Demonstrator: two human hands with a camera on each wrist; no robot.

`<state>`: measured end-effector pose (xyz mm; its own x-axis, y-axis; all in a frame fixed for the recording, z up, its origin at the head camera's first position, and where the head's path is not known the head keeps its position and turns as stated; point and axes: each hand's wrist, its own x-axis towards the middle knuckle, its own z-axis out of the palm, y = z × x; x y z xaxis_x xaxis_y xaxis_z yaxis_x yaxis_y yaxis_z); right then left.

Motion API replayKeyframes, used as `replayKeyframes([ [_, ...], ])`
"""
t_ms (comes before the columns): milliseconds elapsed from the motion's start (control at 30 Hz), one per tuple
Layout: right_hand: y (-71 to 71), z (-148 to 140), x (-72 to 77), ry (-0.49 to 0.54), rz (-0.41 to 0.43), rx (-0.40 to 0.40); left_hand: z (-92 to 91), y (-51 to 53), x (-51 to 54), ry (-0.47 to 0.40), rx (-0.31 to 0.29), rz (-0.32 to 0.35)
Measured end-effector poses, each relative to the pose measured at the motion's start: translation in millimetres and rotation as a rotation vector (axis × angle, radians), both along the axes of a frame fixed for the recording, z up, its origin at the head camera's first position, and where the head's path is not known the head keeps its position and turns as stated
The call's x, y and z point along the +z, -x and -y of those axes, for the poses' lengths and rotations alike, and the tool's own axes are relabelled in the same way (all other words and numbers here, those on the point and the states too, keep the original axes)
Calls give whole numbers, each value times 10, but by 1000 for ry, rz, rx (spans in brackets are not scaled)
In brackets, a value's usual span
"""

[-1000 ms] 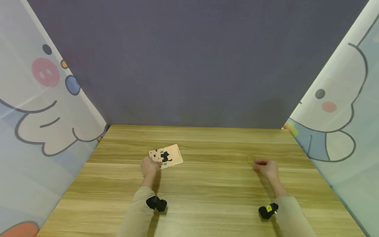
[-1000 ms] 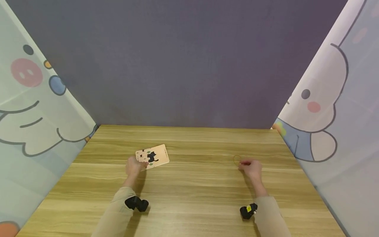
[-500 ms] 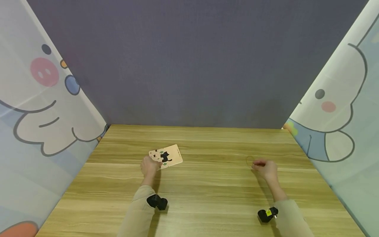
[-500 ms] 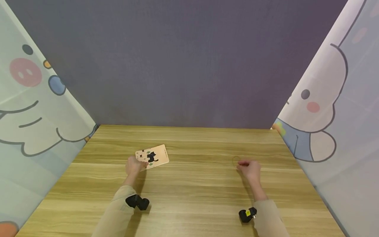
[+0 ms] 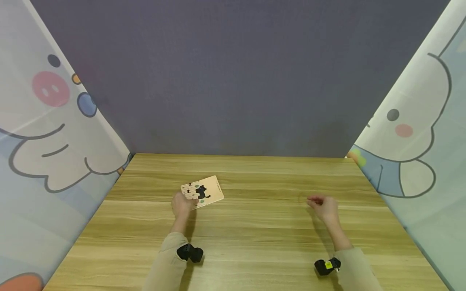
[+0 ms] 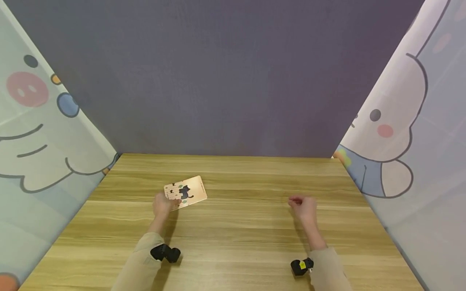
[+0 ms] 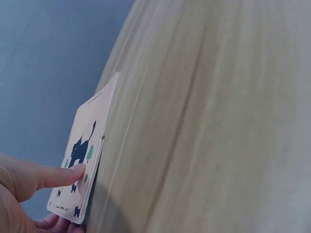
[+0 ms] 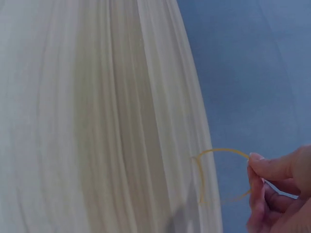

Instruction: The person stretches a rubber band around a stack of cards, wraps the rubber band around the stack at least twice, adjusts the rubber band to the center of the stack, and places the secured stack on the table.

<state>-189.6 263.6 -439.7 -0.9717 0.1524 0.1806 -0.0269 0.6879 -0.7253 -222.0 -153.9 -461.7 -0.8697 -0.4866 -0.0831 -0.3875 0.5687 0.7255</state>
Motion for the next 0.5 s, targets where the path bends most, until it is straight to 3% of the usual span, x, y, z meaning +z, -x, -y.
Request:
replayKeyframes([
  [200,-39,46,36,-45,1,23,-15,-37,-23,-10,-38,-92],
  [500,-85,88,75,-85,101,62,-35,-122,-58,-145,-62,-257],
])
